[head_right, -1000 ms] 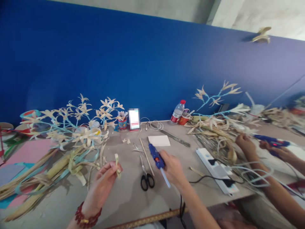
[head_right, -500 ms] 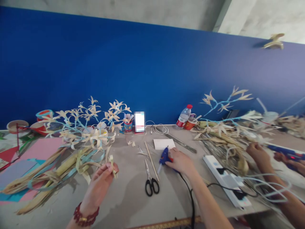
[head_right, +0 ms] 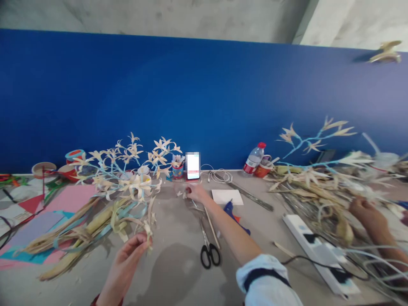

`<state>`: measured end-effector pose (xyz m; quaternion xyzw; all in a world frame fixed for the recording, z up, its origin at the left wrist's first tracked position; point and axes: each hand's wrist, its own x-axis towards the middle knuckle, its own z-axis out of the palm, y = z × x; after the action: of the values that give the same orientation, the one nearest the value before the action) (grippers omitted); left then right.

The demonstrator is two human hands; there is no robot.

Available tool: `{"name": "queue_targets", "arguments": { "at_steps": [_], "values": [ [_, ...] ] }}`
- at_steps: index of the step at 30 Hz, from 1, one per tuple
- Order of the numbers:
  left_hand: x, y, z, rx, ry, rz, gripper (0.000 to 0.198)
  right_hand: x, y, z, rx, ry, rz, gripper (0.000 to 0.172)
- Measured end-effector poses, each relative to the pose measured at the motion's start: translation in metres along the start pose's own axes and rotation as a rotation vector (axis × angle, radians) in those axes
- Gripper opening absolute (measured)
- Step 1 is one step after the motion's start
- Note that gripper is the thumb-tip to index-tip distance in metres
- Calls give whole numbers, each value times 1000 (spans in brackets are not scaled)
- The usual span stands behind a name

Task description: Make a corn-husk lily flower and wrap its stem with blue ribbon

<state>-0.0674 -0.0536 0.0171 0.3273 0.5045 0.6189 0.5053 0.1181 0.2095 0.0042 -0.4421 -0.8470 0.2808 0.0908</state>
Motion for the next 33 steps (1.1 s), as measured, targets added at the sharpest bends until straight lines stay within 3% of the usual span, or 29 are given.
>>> {"name": "queue_targets", "arguments": {
  "at_steps": [5, 10, 14, 21, 26, 33],
  "values": [
    [2, -3, -10, -28, 44, -24, 18, 9, 4, 7, 69, -26, 35, 30],
    [5, 5, 12, -87, -38, -65, 16, -12, 2, -9, 196, 66, 29, 27],
    [9, 14, 37, -218, -92, -128, 14, -51, -14, -25, 366, 149, -35, 13],
    [12, 28, 76, -404, -297, -211, 14, -139, -78, -44, 747, 293, -187, 17],
    [7, 33, 90, -457, -326, -246, 11, -176, -111, -51, 631, 449, -333, 11],
    [-1, 39, 94, -484, -352, -260, 11, -187, -126, -53, 452, 542, -423, 14]
  ]
}}
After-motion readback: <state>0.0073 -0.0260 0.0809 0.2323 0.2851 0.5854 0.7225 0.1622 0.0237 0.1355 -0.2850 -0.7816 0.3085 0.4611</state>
